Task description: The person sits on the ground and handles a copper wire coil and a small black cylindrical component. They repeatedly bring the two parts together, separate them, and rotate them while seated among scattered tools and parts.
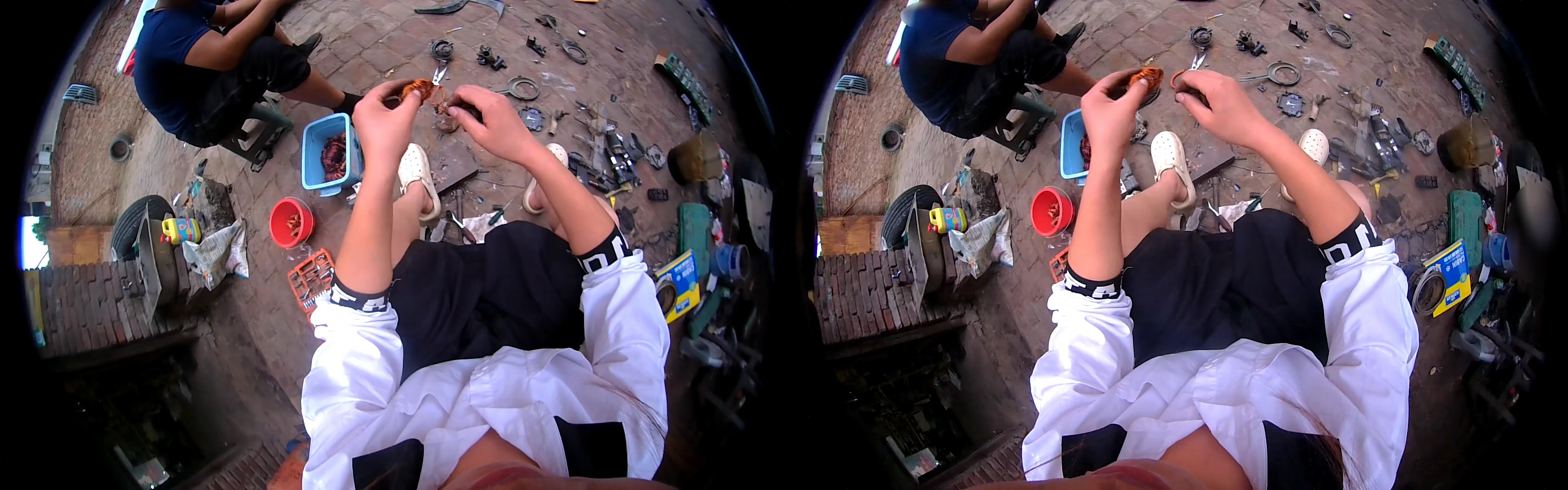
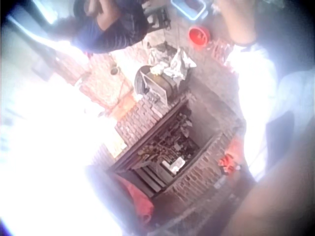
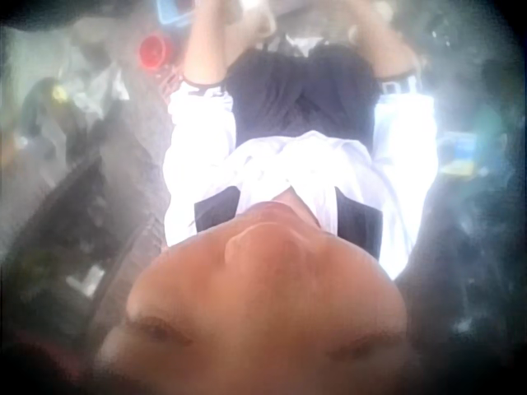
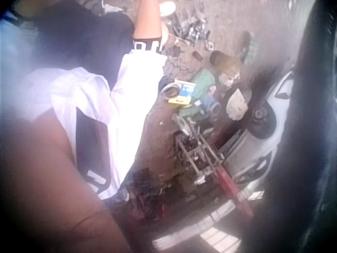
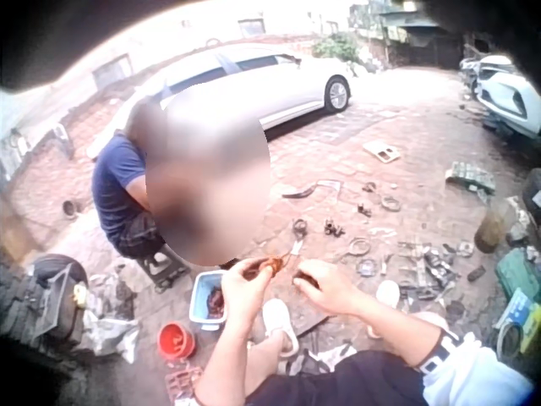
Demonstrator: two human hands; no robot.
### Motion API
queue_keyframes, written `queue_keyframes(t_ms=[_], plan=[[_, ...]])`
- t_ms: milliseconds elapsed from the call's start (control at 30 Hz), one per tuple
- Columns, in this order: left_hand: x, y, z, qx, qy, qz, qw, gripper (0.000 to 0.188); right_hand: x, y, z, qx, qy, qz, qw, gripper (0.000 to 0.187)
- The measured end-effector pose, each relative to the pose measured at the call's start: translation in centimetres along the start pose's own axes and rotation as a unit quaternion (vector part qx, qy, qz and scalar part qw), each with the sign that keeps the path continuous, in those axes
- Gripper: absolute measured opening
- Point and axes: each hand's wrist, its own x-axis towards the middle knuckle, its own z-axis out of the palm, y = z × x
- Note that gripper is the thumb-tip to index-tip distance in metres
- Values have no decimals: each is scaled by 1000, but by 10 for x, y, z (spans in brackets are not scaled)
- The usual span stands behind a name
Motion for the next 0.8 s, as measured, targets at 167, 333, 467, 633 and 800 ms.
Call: queue_keyframes(t_ms=[167,333,467,633,800], plan=[[-8,5,9,234,-86,73,966,22,3,3,-8,-83,-23,-78,993,11],[-6,8,7,194,-250,13,949,25,0,19,-20,-76,-116,-82,987,13],[-2,-10,-2,1,-370,-90,924,25,-2,11,-23,27,-172,33,984,17],[-3,1,-8,-41,-423,-140,894,27,-6,14,-19,166,-170,116,964,18],[-7,-1,-7,-195,-394,-233,868,35,-2,20,-18,243,-154,139,948,16]])
